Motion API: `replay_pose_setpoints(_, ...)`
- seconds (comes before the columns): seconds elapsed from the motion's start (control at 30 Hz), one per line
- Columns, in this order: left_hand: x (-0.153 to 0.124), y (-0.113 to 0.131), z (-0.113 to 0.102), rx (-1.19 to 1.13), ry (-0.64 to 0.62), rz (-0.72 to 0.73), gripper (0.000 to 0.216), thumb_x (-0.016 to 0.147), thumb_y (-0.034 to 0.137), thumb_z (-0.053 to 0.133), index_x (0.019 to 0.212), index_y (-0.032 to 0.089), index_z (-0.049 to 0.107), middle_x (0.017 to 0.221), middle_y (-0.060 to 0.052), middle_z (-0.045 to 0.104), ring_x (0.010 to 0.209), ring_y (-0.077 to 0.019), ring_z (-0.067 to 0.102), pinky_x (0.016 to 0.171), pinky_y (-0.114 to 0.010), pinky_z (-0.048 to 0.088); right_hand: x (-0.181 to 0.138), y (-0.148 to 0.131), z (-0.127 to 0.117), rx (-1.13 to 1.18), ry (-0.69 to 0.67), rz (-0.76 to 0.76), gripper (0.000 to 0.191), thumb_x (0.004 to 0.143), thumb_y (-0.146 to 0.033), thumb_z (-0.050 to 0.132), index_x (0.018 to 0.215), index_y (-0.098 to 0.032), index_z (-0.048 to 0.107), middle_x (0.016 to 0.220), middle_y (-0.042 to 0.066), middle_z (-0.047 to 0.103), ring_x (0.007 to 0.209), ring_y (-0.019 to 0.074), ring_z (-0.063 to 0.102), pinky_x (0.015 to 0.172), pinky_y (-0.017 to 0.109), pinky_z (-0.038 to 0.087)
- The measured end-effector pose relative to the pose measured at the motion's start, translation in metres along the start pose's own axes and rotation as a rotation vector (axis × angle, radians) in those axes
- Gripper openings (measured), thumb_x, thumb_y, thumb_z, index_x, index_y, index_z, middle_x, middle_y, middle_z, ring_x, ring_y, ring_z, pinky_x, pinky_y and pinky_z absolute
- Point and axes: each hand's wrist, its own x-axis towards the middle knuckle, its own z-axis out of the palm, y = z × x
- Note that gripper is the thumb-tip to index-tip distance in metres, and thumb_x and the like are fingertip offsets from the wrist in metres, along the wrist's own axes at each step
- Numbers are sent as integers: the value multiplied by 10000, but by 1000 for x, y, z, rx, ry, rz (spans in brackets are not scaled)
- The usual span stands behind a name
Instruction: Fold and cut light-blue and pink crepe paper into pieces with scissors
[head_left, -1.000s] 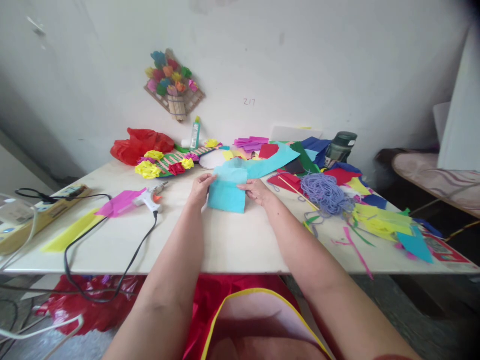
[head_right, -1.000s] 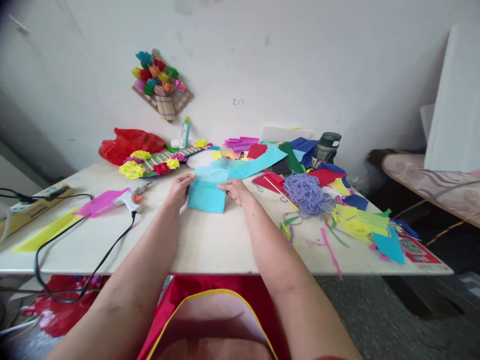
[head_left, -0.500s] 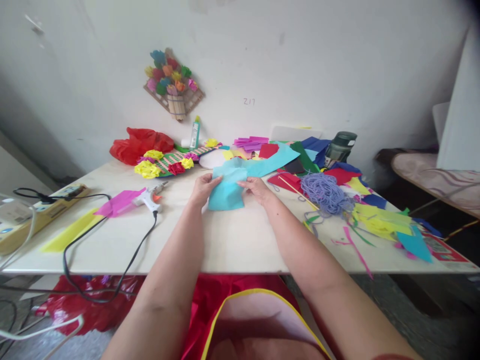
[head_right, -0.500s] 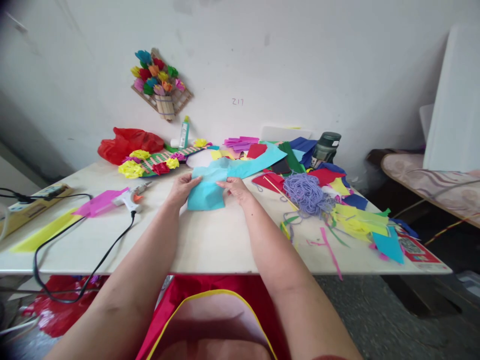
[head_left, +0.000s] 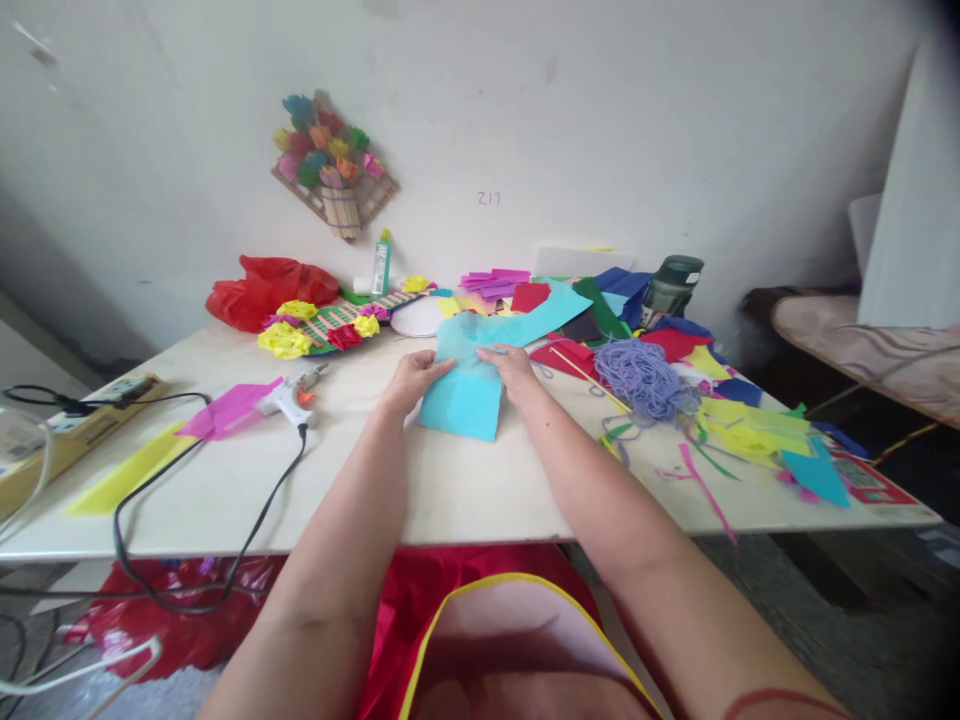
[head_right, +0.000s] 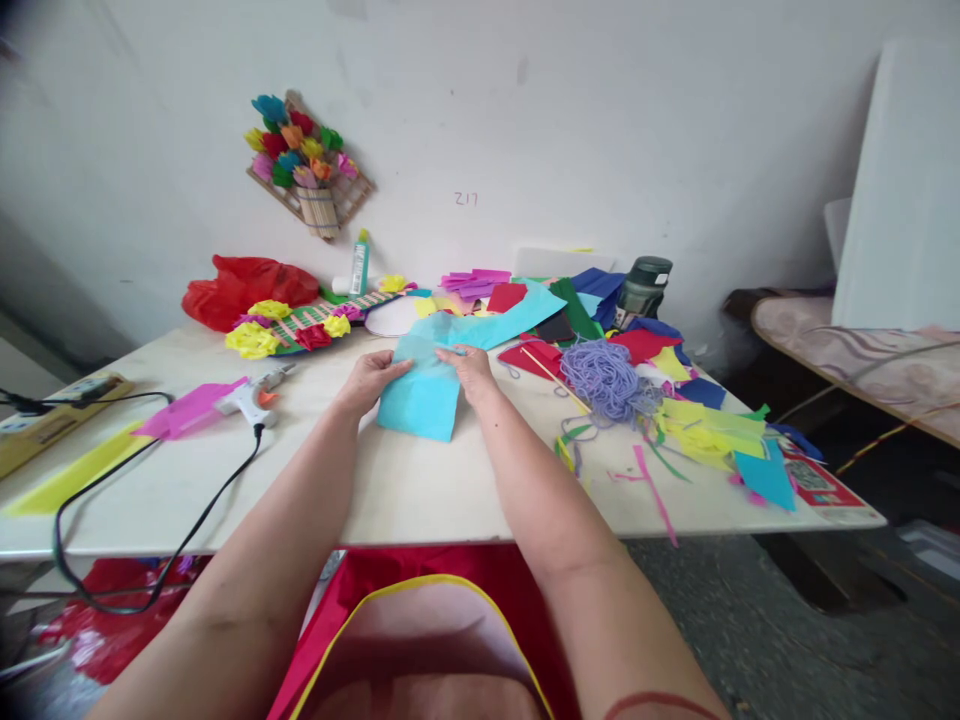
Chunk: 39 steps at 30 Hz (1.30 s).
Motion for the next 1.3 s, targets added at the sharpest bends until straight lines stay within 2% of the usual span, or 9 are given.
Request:
replay_pose_setpoints(0.07,0,0,0,7,10,-10,333,535,417,743,688,141,638,566,3,574,513,-123,518,443,-216,348,2,2,0,-1,47,5,322,412,-235,770,678,-152,609,589,-31,631,609,125,589,654,260,461)
replay_pose_setpoints(0.23,0,-1,0,0,14,-9,336,532,414,746,693,139,637,575,1,580,509,-122,518,445,-218,350,6,7,-3,17,-17,-60,298,479,-331,748,673,-143,621,608,-14,634,628,133,591,646,256,457)
replay_pose_setpoints(0.37,1,-2,-1,-6,-4,-19,326,565,412,731,727,144,640,596,5,590,496,-108,509,463,-219,366,7,7,-6,-30,9,-75,286,497,-367,736,640,-148,621,556,-25,601,557,116,554,562,236,434)
replay_pose_setpoints(0.57,2,-7,-7,-5,20,-19,314,571,408,730,712,144,635,572,14,573,467,-92,481,452,-212,354,9,2,-10,-118,135,-69,262,511,-363,730,601,-155,599,418,-68,462,372,49,357,359,204,239)
replay_pose_setpoints(0.73,1,-4,-10,-24,40,-4,310,569,411,730,681,141,623,564,21,561,458,-74,454,440,-197,333,11,-3,-14,-85,139,-57,276,585,-409,689,626,-160,575,477,-31,535,418,69,472,347,189,230)
replay_pose_setpoints(0.9,2,-1,-11,-99,119,29,353,534,415,749,709,135,625,572,17,571,482,-82,469,466,-204,358,9,-8,-16,-45,68,6,412,687,-503,593,918,-164,567,586,11,632,482,102,571,362,176,280)
replay_pose_setpoints(1.03,8,-6,-15,-149,222,86,362,526,418,752,710,134,622,569,21,573,486,-80,471,485,-207,370,6,-8,-14,-113,-44,-54,478,678,-423,623,1087,-202,514,637,-1,657,541,121,607,417,179,349)
replay_pose_setpoints(1.13,12,-11,-18,-180,269,114,420,502,408,763,796,143,623,597,20,592,513,-92,508,523,-218,398,3,-7,-12,-173,-145,-153,483,614,-357,680,1059,-228,547,638,-29,644,573,116,602,497,192,411)
replay_pose_setpoints(1.3,14,-14,-20,-179,317,103,704,501,382,763,1130,154,541,585,33,579,488,-89,503,514,-217,400,0,-3,-10,-271,-297,-187,376,579,-314,705,931,-207,628,579,-52,574,570,88,533,564,205,439)
